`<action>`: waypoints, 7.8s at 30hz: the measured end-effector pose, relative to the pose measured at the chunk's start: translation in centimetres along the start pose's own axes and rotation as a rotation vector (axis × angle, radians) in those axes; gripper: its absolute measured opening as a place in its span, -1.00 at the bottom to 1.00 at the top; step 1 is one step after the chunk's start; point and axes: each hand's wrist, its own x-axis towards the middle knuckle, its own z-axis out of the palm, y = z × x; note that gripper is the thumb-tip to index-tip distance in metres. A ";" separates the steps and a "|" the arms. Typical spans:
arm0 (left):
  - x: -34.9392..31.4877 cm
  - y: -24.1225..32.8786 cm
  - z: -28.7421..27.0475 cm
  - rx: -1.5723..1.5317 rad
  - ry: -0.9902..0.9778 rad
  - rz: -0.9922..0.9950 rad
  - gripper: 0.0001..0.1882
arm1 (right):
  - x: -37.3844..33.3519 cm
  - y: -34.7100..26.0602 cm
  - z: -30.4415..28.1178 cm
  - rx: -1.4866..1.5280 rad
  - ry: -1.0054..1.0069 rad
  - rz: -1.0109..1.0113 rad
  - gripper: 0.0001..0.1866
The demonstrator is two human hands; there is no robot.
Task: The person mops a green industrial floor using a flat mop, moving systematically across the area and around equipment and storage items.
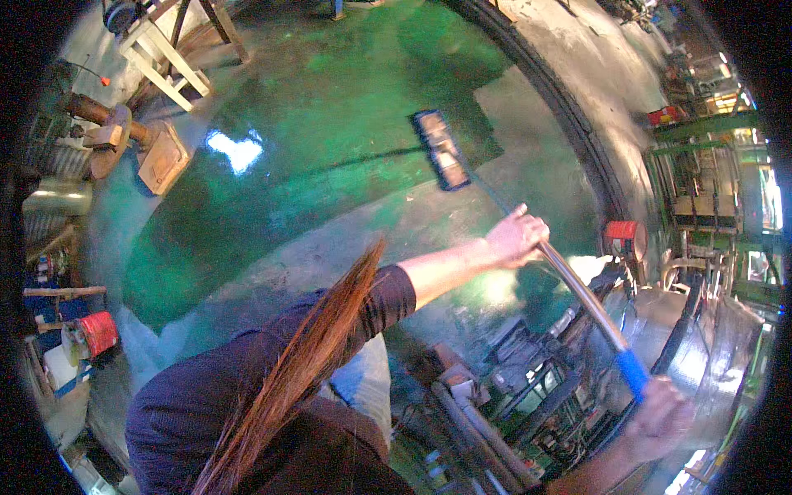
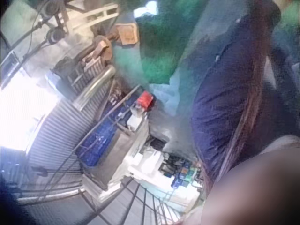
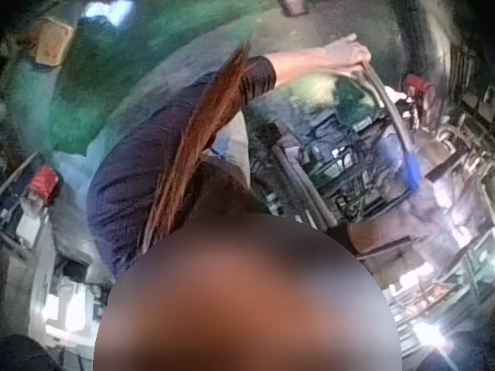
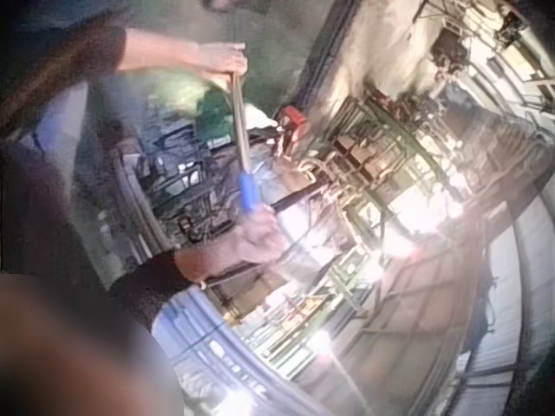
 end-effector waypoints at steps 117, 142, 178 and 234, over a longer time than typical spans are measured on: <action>46.6 -12.7 42.5 0.062 -0.708 -0.088 -0.24 | 22.5 33.5 -44.3 0.213 1.345 0.382 -0.66; 25.1 12.5 55.2 -0.206 -1.747 0.725 -0.27 | 3.9 18.1 -12.9 -0.379 2.655 0.198 -0.51; 24.3 -12.4 21.6 0.240 -1.083 0.308 -0.77 | 4.0 17.9 -4.9 0.289 1.645 0.346 -0.60; -22.5 -9.9 -13.6 0.866 -0.955 -0.381 -0.74 | -17.5 5.2 25.2 0.594 0.921 0.556 -0.58</action>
